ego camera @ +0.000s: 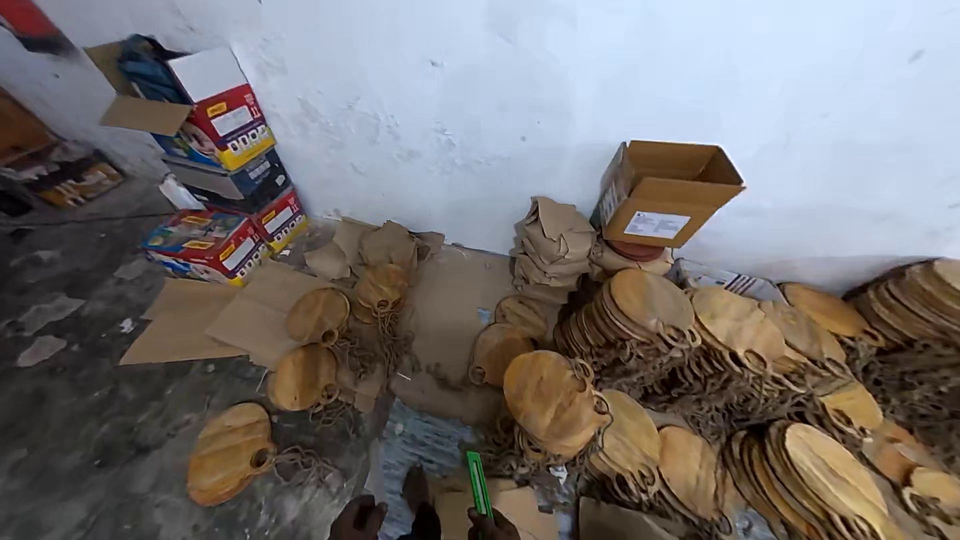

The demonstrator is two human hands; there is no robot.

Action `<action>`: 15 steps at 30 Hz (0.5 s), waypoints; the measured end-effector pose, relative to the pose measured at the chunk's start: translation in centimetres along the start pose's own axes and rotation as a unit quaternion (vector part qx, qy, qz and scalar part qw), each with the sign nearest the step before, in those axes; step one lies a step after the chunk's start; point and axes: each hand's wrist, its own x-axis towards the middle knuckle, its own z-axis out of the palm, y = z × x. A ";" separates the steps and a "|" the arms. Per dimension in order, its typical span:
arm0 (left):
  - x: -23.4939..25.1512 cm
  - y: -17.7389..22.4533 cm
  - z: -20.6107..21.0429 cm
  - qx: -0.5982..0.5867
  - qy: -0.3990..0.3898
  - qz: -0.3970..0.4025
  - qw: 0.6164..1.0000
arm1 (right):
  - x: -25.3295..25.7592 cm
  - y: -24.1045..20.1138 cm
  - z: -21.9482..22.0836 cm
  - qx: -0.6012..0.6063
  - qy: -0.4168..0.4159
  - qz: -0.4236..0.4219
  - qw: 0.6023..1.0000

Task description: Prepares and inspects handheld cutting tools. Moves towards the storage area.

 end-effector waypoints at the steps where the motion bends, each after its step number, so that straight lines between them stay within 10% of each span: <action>1: 2.9 1.9 -0.4 0.009 0.000 0.011 1.000 | 1.5 -1.9 0.4 -0.026 0.009 -0.028 0.999; 8: 17.9 15.3 -2.0 -0.003 0.027 0.086 0.996 | 10.7 -14.1 -1.6 -0.002 0.168 -0.095 0.981; 15: 27.7 20.0 2.2 -0.030 -0.030 0.036 0.998 | 19.0 -21.8 -2.2 -0.003 0.162 -0.041 0.986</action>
